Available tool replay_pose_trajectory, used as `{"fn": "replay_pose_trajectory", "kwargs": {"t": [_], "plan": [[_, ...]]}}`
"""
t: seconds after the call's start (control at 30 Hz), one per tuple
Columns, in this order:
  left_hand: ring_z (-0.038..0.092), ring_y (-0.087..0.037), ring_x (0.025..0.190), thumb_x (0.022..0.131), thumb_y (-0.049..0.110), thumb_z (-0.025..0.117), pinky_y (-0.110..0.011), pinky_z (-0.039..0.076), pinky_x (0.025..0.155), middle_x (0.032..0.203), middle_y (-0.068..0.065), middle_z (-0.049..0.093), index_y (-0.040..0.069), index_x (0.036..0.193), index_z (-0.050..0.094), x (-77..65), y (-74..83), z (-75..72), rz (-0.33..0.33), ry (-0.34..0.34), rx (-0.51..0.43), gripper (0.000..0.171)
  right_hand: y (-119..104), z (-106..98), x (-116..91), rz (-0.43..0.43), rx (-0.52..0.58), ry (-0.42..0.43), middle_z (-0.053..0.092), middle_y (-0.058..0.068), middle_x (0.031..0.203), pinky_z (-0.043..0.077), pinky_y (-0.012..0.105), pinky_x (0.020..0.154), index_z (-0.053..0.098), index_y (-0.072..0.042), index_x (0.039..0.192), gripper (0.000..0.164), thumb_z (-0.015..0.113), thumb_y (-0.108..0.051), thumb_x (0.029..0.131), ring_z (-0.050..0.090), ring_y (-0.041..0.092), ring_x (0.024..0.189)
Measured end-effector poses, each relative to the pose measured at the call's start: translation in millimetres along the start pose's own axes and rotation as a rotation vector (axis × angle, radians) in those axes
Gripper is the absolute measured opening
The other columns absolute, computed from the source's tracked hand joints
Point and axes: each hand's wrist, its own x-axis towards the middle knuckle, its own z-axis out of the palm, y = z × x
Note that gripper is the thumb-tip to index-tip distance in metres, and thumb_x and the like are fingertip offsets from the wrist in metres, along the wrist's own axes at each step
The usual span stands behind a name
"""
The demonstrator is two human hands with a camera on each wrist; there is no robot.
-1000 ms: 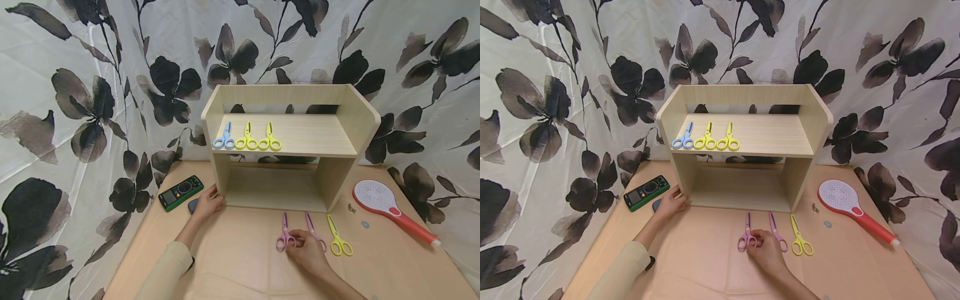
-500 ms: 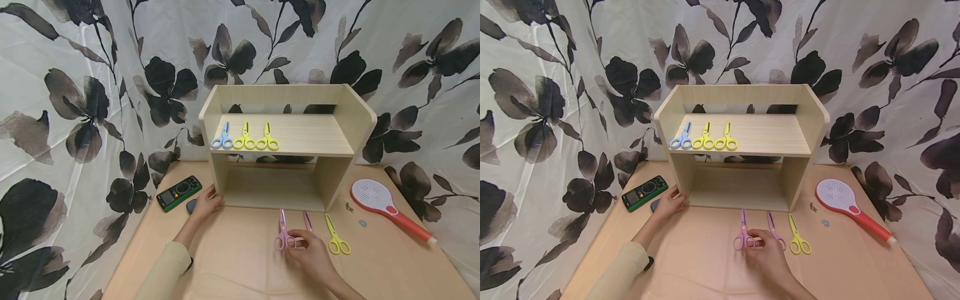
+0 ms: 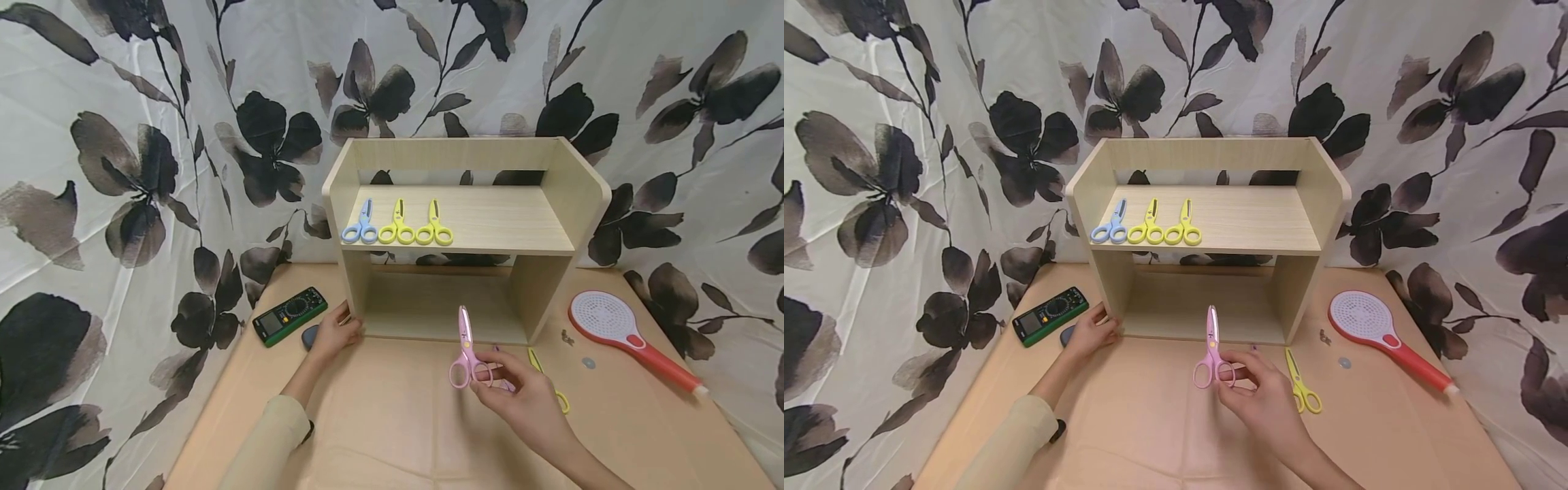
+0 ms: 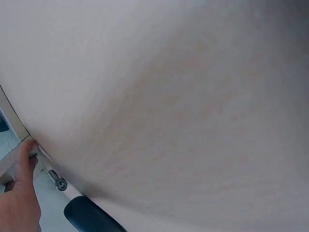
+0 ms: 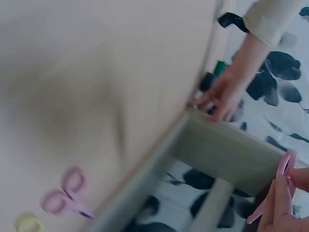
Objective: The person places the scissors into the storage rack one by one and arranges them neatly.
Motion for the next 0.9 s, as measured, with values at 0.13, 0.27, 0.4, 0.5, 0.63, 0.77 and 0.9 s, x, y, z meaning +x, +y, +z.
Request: {"fn": "replay_pose_trajectory", "kwargs": {"t": [0.13, 0.27, 0.4, 0.5, 0.63, 0.77, 0.9], "plan": [[0.054, -0.037, 0.139, 0.103, 0.01, 0.061, -0.055, 0.057, 0.101, 0.166, -0.016, 0.039, 0.021, 0.164, 0.034, -0.7, 1.3, 0.5, 0.001, 0.005, 0.003, 0.068, -19, -10, 8, -0.067, 0.034, -0.006, 0.064, 0.012, 0.109, 0.062, 0.027, 0.061, 0.072, -0.007, 0.123, 0.04, 0.081, 0.003, 0.086, 0.071, 0.008, 0.09], [0.054, -0.039, 0.139, 0.103, 0.01, 0.061, -0.056, 0.056, 0.102, 0.166, -0.017, 0.038, 0.02, 0.164, 0.034, -0.7, 1.4, 0.4, 0.001, 0.002, -0.005, 0.068, -35, -19, 21, -0.111, 0.077, -0.022, 0.059, 0.01, 0.11, 0.06, 0.026, 0.053, 0.069, -0.002, 0.126, 0.04, 0.079, 0.006, 0.087, 0.07, 0.009, 0.09], [0.051, -0.04, 0.142, 0.104, 0.011, 0.061, -0.055, 0.056, 0.103, 0.167, -0.017, 0.037, 0.021, 0.165, 0.033, -0.2, 1.2, -0.1, -0.003, -0.002, -0.005, 0.067, -46, -26, 38, -0.211, 0.027, 0.012, 0.06, 0.01, 0.111, 0.064, 0.027, 0.074, 0.069, 0.0, 0.125, 0.044, 0.079, 0.01, 0.084, 0.071, 0.008, 0.095], [0.051, -0.039, 0.142, 0.104, 0.011, 0.06, -0.055, 0.056, 0.102, 0.167, -0.016, 0.037, 0.022, 0.165, 0.033, 0.4, 1.1, -0.3, -0.002, -0.002, -0.006, 0.068, -51, -30, 50, -0.252, -0.039, 0.037, 0.061, 0.011, 0.11, 0.062, 0.024, 0.079, 0.07, 0.0, 0.125, 0.045, 0.08, 0.011, 0.083, 0.071, 0.006, 0.097], [0.049, -0.039, 0.143, 0.104, 0.01, 0.06, -0.054, 0.057, 0.101, 0.167, -0.017, 0.037, 0.021, 0.165, 0.033, 1.3, 1.2, -0.8, 0.0, 0.001, -0.01, 0.068, -55, -34, 68, -0.255, -0.14, 0.051, 0.061, 0.008, 0.11, 0.06, 0.017, 0.082, 0.07, -0.002, 0.126, 0.043, 0.081, 0.005, 0.086, 0.069, 0.003, 0.096], [0.05, -0.04, 0.143, 0.103, 0.01, 0.061, -0.054, 0.058, 0.1, 0.166, -0.017, 0.038, 0.02, 0.165, 0.032, 1.1, 0.8, -1.4, 0.0, 0.0, -0.011, 0.069, -60, -39, 89, -0.248, -0.191, 0.061, 0.062, 0.009, 0.11, 0.058, 0.012, 0.083, 0.071, -0.003, 0.127, 0.04, 0.081, -0.001, 0.089, 0.068, 0.002, 0.098], [0.051, -0.039, 0.142, 0.103, 0.011, 0.061, -0.054, 0.058, 0.1, 0.166, -0.018, 0.038, 0.02, 0.165, 0.032, 0.0, 0.8, -1.1, -0.003, 0.0, -0.007, 0.069, -66, -43, 111, -0.235, -0.251, 0.093, 0.064, 0.011, 0.111, 0.054, 0.007, 0.077, 0.071, -0.004, 0.127, 0.038, 0.081, -0.008, 0.09, 0.07, 0.014, 0.098]]}}
